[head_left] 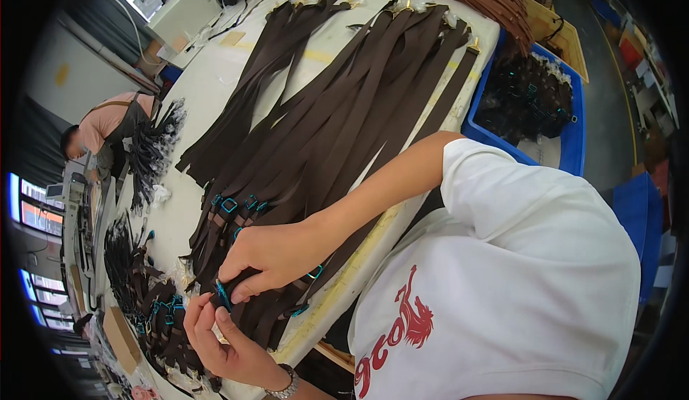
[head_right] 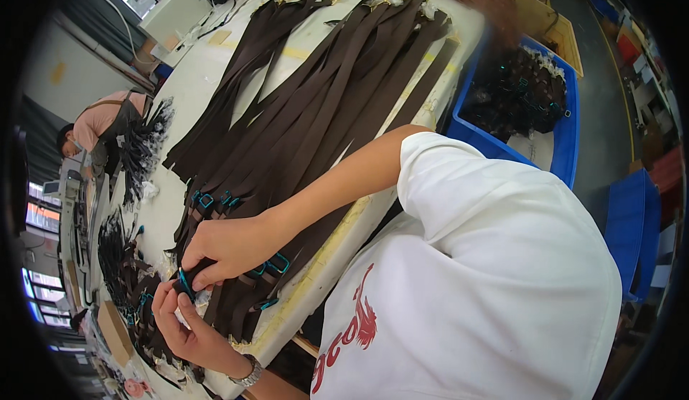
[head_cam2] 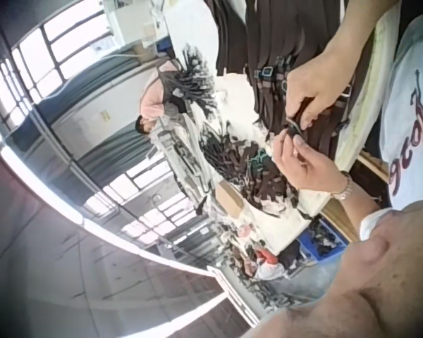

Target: The person assembles brown leather belts by threading the strap through a teal metal buckle and securing it with a small metal pin. They handle the belts one at a time, repeating the threading and pinning process for multiple units on a workbench.

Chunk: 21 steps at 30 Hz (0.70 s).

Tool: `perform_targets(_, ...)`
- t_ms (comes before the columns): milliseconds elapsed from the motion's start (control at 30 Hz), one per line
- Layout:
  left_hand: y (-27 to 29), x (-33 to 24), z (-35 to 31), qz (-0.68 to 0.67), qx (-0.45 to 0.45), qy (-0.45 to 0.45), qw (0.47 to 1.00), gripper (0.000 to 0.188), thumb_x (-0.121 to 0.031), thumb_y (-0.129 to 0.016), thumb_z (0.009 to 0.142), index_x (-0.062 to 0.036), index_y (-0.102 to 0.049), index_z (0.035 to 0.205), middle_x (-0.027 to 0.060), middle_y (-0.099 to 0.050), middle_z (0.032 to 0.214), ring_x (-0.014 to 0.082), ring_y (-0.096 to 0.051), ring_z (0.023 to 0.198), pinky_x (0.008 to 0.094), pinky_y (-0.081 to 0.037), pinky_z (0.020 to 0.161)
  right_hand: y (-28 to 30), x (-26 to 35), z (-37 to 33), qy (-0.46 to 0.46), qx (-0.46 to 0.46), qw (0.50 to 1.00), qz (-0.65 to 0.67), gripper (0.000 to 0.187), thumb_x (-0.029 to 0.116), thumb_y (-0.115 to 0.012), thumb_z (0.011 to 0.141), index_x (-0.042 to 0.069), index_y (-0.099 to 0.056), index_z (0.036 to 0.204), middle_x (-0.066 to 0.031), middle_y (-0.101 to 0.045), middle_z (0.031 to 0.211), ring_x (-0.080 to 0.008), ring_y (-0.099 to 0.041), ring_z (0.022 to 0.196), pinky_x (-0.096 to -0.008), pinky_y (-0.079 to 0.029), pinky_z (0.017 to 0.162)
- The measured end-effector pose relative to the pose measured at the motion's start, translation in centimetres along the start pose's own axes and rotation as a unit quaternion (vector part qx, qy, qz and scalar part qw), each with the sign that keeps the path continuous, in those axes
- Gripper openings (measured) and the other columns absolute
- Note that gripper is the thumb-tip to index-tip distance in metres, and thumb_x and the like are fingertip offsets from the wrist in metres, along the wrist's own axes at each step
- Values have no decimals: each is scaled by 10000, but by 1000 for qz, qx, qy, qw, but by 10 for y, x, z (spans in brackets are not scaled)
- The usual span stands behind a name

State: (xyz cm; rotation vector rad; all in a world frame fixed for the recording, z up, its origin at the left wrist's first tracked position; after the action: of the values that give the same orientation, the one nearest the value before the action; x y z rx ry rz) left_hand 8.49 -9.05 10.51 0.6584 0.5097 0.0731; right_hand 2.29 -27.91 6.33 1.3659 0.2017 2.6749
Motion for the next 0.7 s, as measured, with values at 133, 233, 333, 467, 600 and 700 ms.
perform_targets(133,-4,0,8,104,-43,-102,988,138,-53,-562,1075,73,-602,1115,180,-674,1198,334,-655,1105,400,-525,951,8,2,-2,65,-29,986,-151,238,219,-743,966,3,-656,920,-141,-638,819,-344,-604,720,-408,-499,685)
perform_targets(233,22,11,18,-12,-158,-56,986,228,-122,-493,1130,80,-577,1194,169,-661,1216,240,-632,1140,379,-520,999,21,-10,-6,98,-48,969,-224,234,218,-778,922,16,-661,924,-107,-649,869,-329,-608,830,-440,-499,739)
perform_targets(333,24,14,14,-248,-93,106,959,323,-217,-513,1136,50,-554,1313,156,-675,1161,100,-603,844,210,-491,651,32,1,-12,192,-71,924,-323,224,202,-807,864,33,-674,925,-54,-661,896,-306,-588,979,-481,-490,808)
perform_targets(467,-11,28,-4,-533,9,200,822,334,-204,-645,1067,41,-541,1270,191,-683,961,69,-449,501,161,-333,436,34,0,-13,304,-88,875,-365,174,133,-786,819,75,-698,957,-6,-691,973,-291,-569,1115,-503,-486,864)
perform_targets(600,-7,27,-12,-627,220,227,712,296,-164,-695,1023,82,-573,1133,266,-690,903,63,-357,406,173,-280,407,30,-7,-13,100,31,952,-288,212,130,-728,859,38,-693,1047,-113,-703,964,-317,-647,1003,-459,-506,870)
perform_targets(700,-4,35,-12,-564,257,247,744,232,-112,-679,1010,108,-609,1037,253,-683,815,42,-355,403,170,-243,404,28,-3,-5,-46,80,969,-229,331,159,-710,886,-17,-665,1163,-215,-698,966,-357,-674,923,-415,-521,861)
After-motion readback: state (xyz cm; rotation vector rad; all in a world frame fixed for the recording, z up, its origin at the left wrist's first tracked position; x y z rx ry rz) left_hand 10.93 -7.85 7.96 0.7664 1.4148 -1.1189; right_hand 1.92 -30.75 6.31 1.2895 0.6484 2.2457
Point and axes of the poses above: each hand's wrist, its own z-axis towards the middle knuckle, its own y-axis out of the back of the hand, x = y × z, the point moved 2 cm from there along z, towards the middle knuckle
